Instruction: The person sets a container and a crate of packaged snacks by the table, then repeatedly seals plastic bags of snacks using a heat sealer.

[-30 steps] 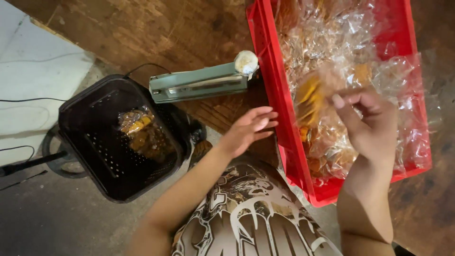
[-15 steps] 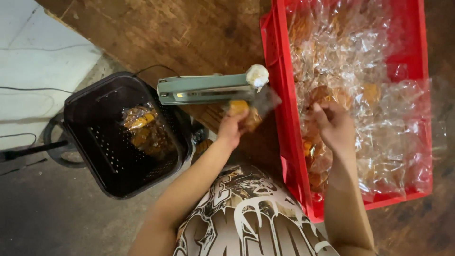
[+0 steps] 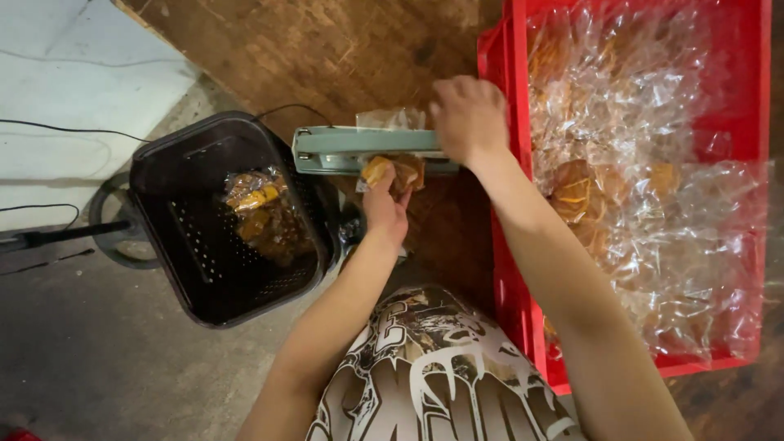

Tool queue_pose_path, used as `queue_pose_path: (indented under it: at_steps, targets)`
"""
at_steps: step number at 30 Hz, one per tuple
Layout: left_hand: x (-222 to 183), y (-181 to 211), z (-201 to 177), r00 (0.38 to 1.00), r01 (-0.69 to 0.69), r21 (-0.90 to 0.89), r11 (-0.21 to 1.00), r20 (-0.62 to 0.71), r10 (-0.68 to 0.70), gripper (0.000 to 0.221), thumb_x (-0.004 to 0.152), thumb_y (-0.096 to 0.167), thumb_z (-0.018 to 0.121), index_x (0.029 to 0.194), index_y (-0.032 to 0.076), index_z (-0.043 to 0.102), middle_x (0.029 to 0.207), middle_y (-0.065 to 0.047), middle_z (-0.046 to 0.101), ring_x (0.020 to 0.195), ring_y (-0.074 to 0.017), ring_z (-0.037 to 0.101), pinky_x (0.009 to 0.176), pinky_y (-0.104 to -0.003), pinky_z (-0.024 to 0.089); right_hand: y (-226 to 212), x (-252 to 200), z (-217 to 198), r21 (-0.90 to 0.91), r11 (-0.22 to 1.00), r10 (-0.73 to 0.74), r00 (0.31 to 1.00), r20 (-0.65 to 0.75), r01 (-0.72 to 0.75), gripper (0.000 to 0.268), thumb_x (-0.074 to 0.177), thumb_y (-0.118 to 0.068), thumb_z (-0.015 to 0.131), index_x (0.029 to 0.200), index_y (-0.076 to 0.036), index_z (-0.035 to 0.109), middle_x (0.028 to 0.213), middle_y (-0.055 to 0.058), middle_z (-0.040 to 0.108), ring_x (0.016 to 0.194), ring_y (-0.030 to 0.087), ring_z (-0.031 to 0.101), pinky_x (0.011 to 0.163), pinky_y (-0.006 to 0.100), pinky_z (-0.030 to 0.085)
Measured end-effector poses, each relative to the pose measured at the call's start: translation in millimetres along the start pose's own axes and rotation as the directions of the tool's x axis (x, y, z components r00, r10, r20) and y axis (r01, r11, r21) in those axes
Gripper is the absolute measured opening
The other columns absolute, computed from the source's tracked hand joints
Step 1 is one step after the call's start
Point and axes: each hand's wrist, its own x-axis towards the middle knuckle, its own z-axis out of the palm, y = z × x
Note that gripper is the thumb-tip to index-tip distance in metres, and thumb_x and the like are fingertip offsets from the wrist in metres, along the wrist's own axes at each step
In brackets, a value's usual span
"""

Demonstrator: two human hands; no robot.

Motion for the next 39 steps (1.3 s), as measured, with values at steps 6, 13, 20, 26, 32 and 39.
queue_pose_path:
  at_steps: [6,13,20,26,32,39]
  targets:
    - [-0.1,9.3,-8.5,0.998,0.065,0.106,0.992,-0.018,-0.064,0.036,0.090,0.019,0.076,0.124,0.018,0.064,0.113,0.002,0.070,0.106,-0.0164,0.066,0.084,-0.036,0.056,8.7,19.6,41.2,0.026,0.957,0.260,0.891,0.372,-0.289,0.036,0.105,-0.033,0.054,0.132,-0.009,0.059,0.131,0.018,0.059,0.123,0.043,0.054,0.103,0.060,0.043]
    - [-10.9,18.3,-3.7,1.000,0.024,0.208,0.978,0.013,-0.028,0.040,0.088,0.022,0.076,0.124,0.023,0.058,0.116,0.005,0.067,0.107,-0.0122,0.063,0.087,-0.037,0.055,12.0,13.1,47.2,0.076,0.972,0.199,0.949,0.246,-0.224,0.037,0.101,-0.030,0.058,0.132,-0.009,0.060,0.128,0.017,0.061,0.119,0.042,0.054,0.103,0.062,0.041]
    - [-7.0,15.4,-7.6,0.998,0.050,0.276,0.960,-0.042,-0.040,0.045,0.088,0.022,0.074,0.127,0.027,0.053,0.117,0.005,0.065,0.105,-0.0143,0.062,0.085,-0.038,0.051,17.5,22.5,51.2,0.061,0.948,0.286,0.918,0.276,-0.314,0.039,0.096,-0.029,0.062,0.129,-0.008,0.060,0.129,0.018,0.059,0.119,0.044,0.053,0.096,0.057,0.046]
    - [-10.3,17.9,-1.5,1.000,0.012,0.239,0.971,0.011,-0.015,0.042,0.088,0.021,0.075,0.126,0.022,0.056,0.117,0.003,0.065,0.108,-0.0141,0.062,0.085,-0.038,0.055,16.7,20.1,53.0,0.049,0.956,0.263,0.921,0.288,-0.289,0.037,0.097,-0.028,0.063,0.128,-0.008,0.060,0.128,0.018,0.060,0.118,0.043,0.055,0.100,0.057,0.045]
    - [-23.0,15.6,8.6,0.993,-0.119,0.225,0.967,0.053,0.110,0.043,0.085,0.014,0.083,0.121,0.018,0.060,0.104,0.004,0.069,0.090,-0.0135,0.063,0.072,-0.029,0.050,19.4,14.1,58.7,0.067,0.955,0.255,0.918,0.303,-0.288,0.038,0.096,-0.029,0.063,0.128,-0.009,0.062,0.128,0.018,0.061,0.120,0.042,0.055,0.101,0.054,0.047]
    - [-29.3,14.6,12.4,0.970,-0.239,0.286,0.928,0.101,0.219,0.037,0.082,0.004,0.083,0.112,0.010,0.062,0.095,0.000,0.067,0.076,-0.0116,0.063,0.059,-0.025,0.047,13.4,19.4,43.0,0.042,0.951,0.276,0.899,0.339,-0.308,0.034,0.100,-0.032,0.065,0.121,-0.006,0.066,0.117,0.020,0.067,0.109,0.042,0.063,0.090,0.054,0.052]
